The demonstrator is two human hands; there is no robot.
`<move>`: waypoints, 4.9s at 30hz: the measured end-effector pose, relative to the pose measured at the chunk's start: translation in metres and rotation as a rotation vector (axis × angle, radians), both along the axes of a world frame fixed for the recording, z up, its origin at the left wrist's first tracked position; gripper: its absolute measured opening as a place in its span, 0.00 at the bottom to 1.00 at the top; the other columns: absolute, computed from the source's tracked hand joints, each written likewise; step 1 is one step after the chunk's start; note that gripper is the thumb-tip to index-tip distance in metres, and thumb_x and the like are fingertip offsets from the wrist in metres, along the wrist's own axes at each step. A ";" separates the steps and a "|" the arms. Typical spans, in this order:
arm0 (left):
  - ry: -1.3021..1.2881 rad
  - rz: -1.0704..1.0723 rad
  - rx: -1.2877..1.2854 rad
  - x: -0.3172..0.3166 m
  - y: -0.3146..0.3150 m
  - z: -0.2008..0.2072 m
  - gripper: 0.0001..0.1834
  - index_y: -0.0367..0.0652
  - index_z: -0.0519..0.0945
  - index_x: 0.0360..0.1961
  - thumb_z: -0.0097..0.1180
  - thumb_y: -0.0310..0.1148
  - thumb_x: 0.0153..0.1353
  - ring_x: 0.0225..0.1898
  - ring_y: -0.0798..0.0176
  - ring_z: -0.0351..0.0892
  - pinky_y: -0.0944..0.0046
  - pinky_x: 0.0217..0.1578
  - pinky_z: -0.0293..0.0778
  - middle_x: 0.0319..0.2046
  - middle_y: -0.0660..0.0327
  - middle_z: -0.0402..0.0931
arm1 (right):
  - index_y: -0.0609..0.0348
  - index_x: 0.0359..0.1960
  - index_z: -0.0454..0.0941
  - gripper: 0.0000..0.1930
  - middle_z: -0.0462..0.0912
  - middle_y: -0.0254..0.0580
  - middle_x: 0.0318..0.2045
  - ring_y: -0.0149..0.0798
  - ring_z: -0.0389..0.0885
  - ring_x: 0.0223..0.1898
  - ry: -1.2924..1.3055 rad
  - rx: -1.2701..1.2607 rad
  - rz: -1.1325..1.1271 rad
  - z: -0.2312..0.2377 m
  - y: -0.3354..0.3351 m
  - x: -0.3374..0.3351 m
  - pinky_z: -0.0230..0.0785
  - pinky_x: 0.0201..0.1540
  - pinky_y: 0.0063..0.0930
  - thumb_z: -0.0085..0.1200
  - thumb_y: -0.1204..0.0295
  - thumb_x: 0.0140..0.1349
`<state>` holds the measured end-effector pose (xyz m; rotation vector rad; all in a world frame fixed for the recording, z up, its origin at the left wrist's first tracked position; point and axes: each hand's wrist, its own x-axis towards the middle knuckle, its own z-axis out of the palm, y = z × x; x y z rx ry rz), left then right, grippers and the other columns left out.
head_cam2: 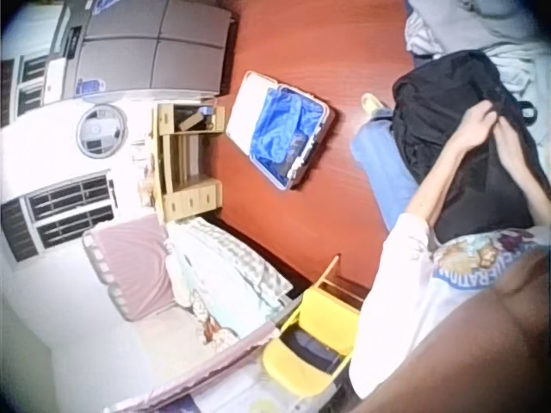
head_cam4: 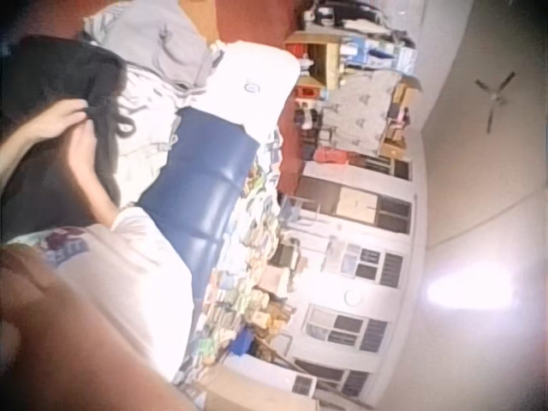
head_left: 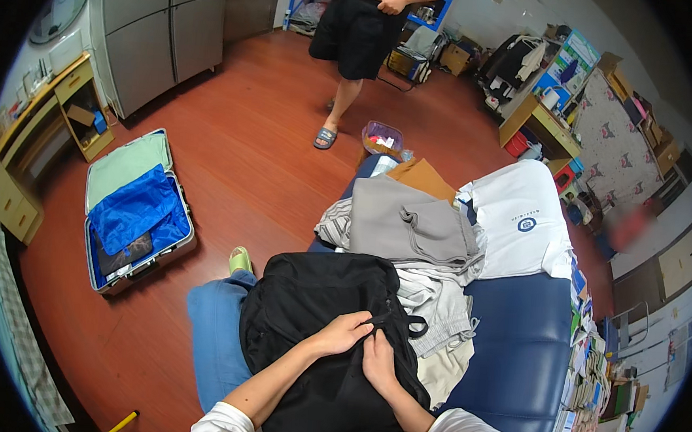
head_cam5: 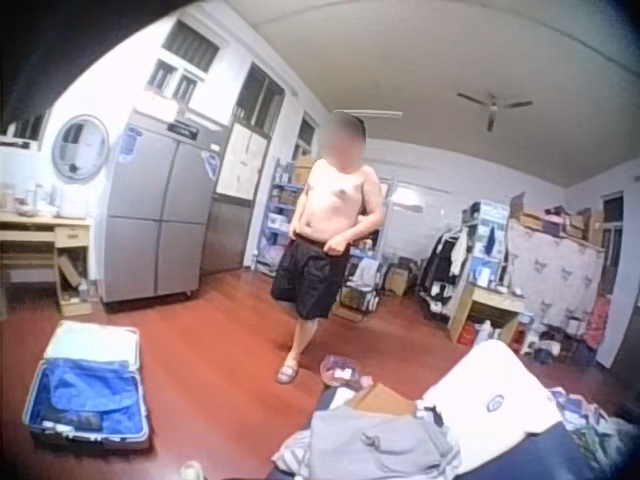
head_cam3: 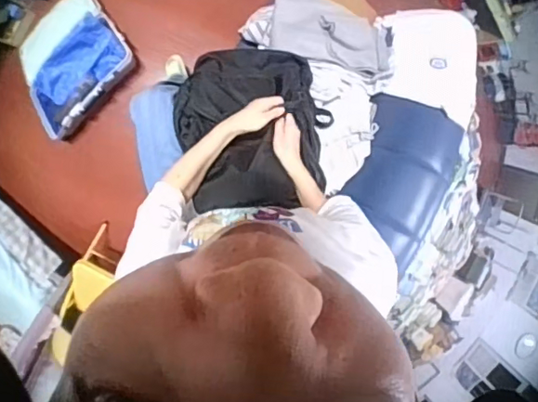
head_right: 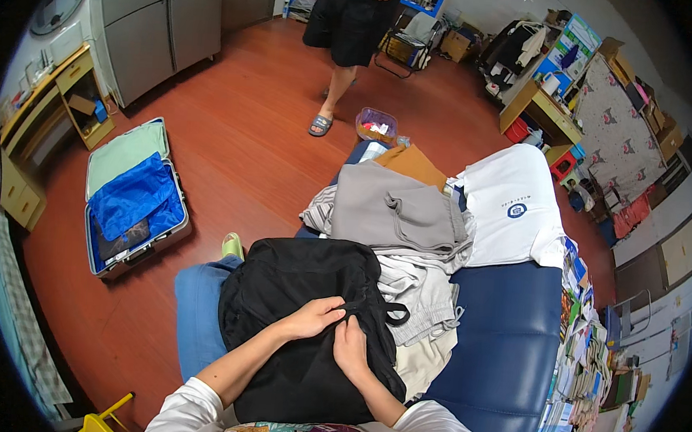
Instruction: The person unzips, zips, and checks the compartments of a backpack by hand before placing it onto a chair, then picks up, unfolds, and folds pairs of pants.
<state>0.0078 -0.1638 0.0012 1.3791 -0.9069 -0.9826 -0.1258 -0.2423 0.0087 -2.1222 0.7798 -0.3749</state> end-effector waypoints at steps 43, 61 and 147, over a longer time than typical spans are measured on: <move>0.475 0.040 0.005 0.023 0.013 -0.025 0.08 0.42 0.77 0.41 0.51 0.35 0.74 0.36 0.83 0.65 0.77 0.40 0.66 0.33 0.78 0.70 | 0.65 0.29 0.64 0.15 0.63 0.48 0.19 0.38 0.62 0.22 -0.149 0.036 -0.037 0.037 -0.011 0.006 0.57 0.27 0.35 0.42 0.68 0.75; 0.530 0.031 -0.013 0.031 0.015 -0.024 0.11 0.41 0.79 0.47 0.53 0.36 0.72 0.41 0.82 0.70 0.77 0.46 0.66 0.39 0.76 0.76 | 0.66 0.29 0.65 0.15 0.64 0.47 0.19 0.38 0.63 0.21 -0.070 0.185 -0.065 0.038 -0.013 0.004 0.58 0.27 0.34 0.44 0.69 0.74; -0.205 -0.056 0.052 0.053 0.045 0.008 0.14 0.41 0.79 0.48 0.63 0.31 0.62 0.32 0.70 0.68 0.67 0.37 0.69 0.25 0.70 0.68 | 0.63 0.42 0.77 0.13 0.79 0.30 0.37 0.22 0.72 0.39 0.026 0.713 -0.119 0.049 -0.032 -0.040 0.66 0.46 0.18 0.44 0.66 0.77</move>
